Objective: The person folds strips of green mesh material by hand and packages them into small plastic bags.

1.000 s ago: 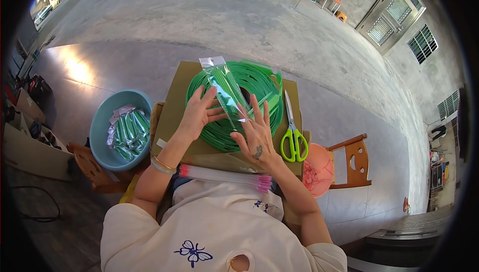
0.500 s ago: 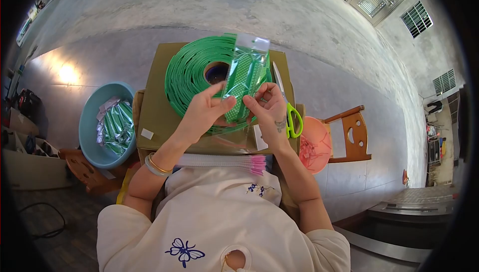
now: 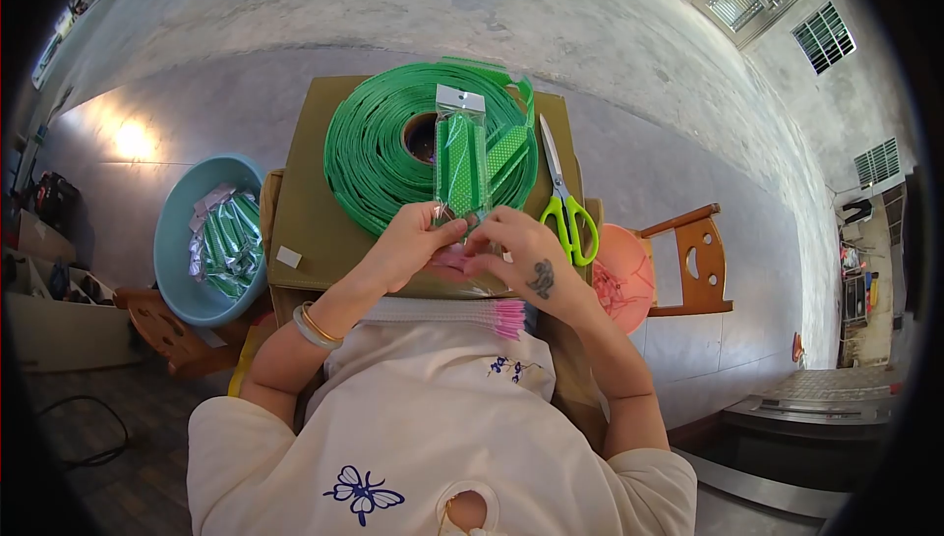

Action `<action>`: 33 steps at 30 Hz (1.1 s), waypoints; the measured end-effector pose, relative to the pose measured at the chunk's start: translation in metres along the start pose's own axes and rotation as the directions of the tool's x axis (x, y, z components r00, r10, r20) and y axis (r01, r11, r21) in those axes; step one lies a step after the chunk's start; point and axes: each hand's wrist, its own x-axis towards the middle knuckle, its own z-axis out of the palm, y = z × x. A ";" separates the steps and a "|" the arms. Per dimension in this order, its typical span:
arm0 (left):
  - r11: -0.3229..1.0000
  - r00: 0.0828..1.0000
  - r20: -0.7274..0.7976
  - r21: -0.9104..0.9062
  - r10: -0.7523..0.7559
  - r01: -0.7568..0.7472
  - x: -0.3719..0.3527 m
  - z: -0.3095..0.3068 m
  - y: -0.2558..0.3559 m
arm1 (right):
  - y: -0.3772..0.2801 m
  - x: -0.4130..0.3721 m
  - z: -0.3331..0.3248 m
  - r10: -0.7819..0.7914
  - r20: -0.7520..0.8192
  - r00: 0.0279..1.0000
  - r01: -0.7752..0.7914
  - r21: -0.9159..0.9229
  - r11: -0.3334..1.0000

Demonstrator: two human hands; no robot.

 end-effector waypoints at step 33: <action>0.971 0.996 -0.090 0.240 0.017 0.005 -0.028 -0.021 0.039 | 0.356 -0.178 0.001 0.813 -0.565 0.143 -0.612 0.595 0.521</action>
